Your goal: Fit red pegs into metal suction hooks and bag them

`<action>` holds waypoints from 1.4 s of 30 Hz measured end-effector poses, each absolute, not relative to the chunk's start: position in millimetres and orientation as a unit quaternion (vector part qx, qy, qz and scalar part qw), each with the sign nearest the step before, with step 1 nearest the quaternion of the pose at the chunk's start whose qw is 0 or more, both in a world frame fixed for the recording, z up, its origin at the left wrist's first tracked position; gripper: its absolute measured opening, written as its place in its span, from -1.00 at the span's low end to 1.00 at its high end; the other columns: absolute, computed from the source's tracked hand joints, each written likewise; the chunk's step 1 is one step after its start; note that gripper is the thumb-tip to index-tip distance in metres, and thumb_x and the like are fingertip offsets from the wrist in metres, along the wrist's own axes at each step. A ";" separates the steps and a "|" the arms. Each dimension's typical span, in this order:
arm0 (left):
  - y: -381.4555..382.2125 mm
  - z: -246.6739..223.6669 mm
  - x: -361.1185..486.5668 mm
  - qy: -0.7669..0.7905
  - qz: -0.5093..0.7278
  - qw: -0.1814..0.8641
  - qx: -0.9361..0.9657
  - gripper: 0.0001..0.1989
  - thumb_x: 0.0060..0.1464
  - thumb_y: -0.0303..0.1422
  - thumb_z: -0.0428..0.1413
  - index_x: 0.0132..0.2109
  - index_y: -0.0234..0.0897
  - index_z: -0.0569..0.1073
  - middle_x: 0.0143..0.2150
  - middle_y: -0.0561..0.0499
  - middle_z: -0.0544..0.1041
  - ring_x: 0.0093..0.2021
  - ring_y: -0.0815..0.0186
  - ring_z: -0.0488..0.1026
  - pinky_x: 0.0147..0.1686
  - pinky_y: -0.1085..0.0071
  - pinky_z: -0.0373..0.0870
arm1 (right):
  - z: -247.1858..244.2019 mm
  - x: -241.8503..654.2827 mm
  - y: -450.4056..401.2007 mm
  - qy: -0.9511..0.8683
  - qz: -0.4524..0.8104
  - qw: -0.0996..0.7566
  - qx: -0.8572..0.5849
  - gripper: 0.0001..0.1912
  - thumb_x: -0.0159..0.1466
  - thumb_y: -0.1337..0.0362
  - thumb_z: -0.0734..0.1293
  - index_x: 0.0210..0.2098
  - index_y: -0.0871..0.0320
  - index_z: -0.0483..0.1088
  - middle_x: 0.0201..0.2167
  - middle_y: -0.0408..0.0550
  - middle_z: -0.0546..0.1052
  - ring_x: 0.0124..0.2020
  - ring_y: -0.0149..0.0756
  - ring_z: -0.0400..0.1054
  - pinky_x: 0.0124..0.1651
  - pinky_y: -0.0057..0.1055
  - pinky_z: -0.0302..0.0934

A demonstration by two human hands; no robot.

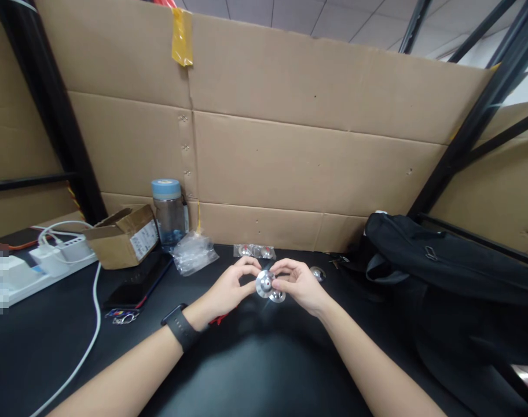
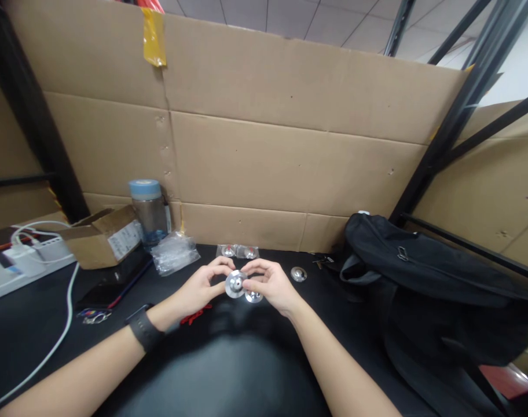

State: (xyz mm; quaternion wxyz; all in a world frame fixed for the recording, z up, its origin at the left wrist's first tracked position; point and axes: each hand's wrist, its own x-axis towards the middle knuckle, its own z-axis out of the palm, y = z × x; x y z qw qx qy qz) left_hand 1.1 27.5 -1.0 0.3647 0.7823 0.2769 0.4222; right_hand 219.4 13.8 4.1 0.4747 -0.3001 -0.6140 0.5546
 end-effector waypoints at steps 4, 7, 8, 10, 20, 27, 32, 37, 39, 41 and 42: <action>26.4 -3.6 4.5 0.282 0.427 0.401 0.759 -0.78 0.13 -0.18 0.23 -0.24 -0.24 0.61 -0.03 -0.07 0.43 0.01 0.20 0.40 0.10 0.30 0.24 | 0.3 217.7 14.8 -0.603 0.573 0.474 -0.290 -0.67 0.06 0.31 0.58 -0.19 0.15 0.53 -0.26 -0.08 0.57 -0.34 -0.30 0.52 -0.25 -0.34 0.43; 25.7 -6.0 6.0 0.279 0.429 0.421 0.749 -0.76 0.13 -0.16 0.23 -0.23 -0.25 0.62 -0.03 -0.08 0.43 0.01 0.19 0.40 0.08 0.31 0.26 | -1.4 215.1 14.5 -0.587 0.591 0.481 -0.275 -0.67 0.06 0.31 0.58 -0.20 0.15 0.51 -0.26 -0.09 0.56 -0.35 -0.30 0.51 -0.25 -0.32 0.43; 25.4 -6.7 6.2 0.277 0.430 0.422 0.749 -0.76 0.13 -0.16 0.23 -0.23 -0.25 0.62 -0.04 -0.08 0.43 0.01 0.19 0.39 0.08 0.31 0.25 | -1.9 213.9 14.4 -0.580 0.597 0.484 -0.271 -0.67 0.05 0.31 0.58 -0.20 0.15 0.51 -0.26 -0.09 0.56 -0.35 -0.31 0.51 -0.25 -0.33 0.42; 25.0 -7.5 6.3 0.279 0.434 0.416 0.749 -0.77 0.13 -0.16 0.24 -0.24 -0.25 0.61 -0.04 -0.07 0.42 0.01 0.20 0.39 0.09 0.31 0.24 | -3.1 211.3 14.0 -0.565 0.605 0.493 -0.268 -0.67 0.05 0.31 0.58 -0.21 0.15 0.50 -0.26 -0.10 0.55 -0.36 -0.34 0.50 -0.28 -0.37 0.40; 23.0 -6.2 8.9 0.299 0.465 0.354 0.755 -0.81 0.19 -0.22 0.18 -0.27 -0.26 0.55 -0.11 -0.04 0.40 -0.05 0.25 0.39 0.06 0.33 0.28 | -6.8 202.6 10.4 -0.500 0.685 0.474 -0.238 -0.70 0.12 0.30 0.55 -0.19 0.13 0.45 -0.32 -0.14 0.54 -0.37 -0.41 0.46 -0.31 -0.48 0.28; 13.8 -2.7 10.2 0.374 0.474 0.182 0.776 -0.86 0.21 -0.26 0.14 -0.27 -0.19 0.55 -0.12 -0.04 0.40 -0.02 0.18 0.35 0.06 0.23 0.25 | -15.2 198.6 13.5 -0.520 0.615 0.489 -0.335 -0.69 0.07 0.18 0.57 -0.27 0.16 0.48 -0.36 -0.11 0.54 -0.42 -0.41 0.40 -0.39 -0.49 0.22; 10.5 0.1 8.8 0.410 0.426 0.069 0.804 -0.89 0.20 -0.30 0.14 -0.25 -0.14 0.57 -0.11 -0.04 0.41 0.00 0.13 0.31 0.03 0.17 0.16 | -10.0 203.5 13.2 -0.615 0.513 0.452 -0.393 -0.67 0.16 0.05 0.48 -0.27 0.20 0.56 -0.43 -0.06 0.56 -0.47 -0.40 0.34 -0.44 -0.47 0.18; 11.7 -5.8 10.2 0.419 0.417 0.052 0.805 -0.92 0.19 -0.33 0.16 -0.25 -0.14 0.56 -0.11 -0.03 0.43 0.01 0.14 0.31 0.00 0.19 0.13 | -6.3 205.0 13.3 -0.677 0.429 0.432 -0.412 -0.65 0.21 0.00 0.43 -0.32 0.20 0.56 -0.46 -0.07 0.53 -0.47 -0.34 0.34 -0.42 -0.41 0.21; 13.3 -6.6 10.1 0.418 0.408 0.054 0.810 -0.93 0.19 -0.33 0.16 -0.25 -0.14 0.56 -0.09 -0.03 0.44 0.02 0.14 0.32 -0.01 0.19 0.13 | -6.9 204.4 13.4 -0.693 0.413 0.420 -0.416 -0.68 0.23 0.02 0.41 -0.32 0.19 0.52 -0.47 -0.09 0.51 -0.49 -0.35 0.33 -0.42 -0.40 0.22; 17.9 -3.1 5.5 0.408 0.390 0.064 0.823 -0.92 0.20 -0.30 0.16 -0.22 -0.14 0.55 -0.06 -0.03 0.47 0.03 0.14 0.33 -0.01 0.20 0.14 | -6.1 204.4 12.4 -0.721 0.371 0.402 -0.426 -0.72 0.29 0.06 0.35 -0.33 0.17 0.48 -0.46 -0.11 0.48 -0.49 -0.36 0.33 -0.41 -0.40 0.23; 21.7 0.3 0.5 0.400 0.378 0.072 0.832 -0.90 0.21 -0.28 0.14 -0.20 -0.14 0.54 -0.05 -0.03 0.48 0.03 0.14 0.34 0.00 0.20 0.16 | -4.9 204.8 11.4 -0.744 0.330 0.393 -0.427 -0.75 0.31 0.09 0.33 -0.34 0.15 0.46 -0.42 -0.09 0.48 -0.45 -0.34 0.34 -0.39 -0.40 0.24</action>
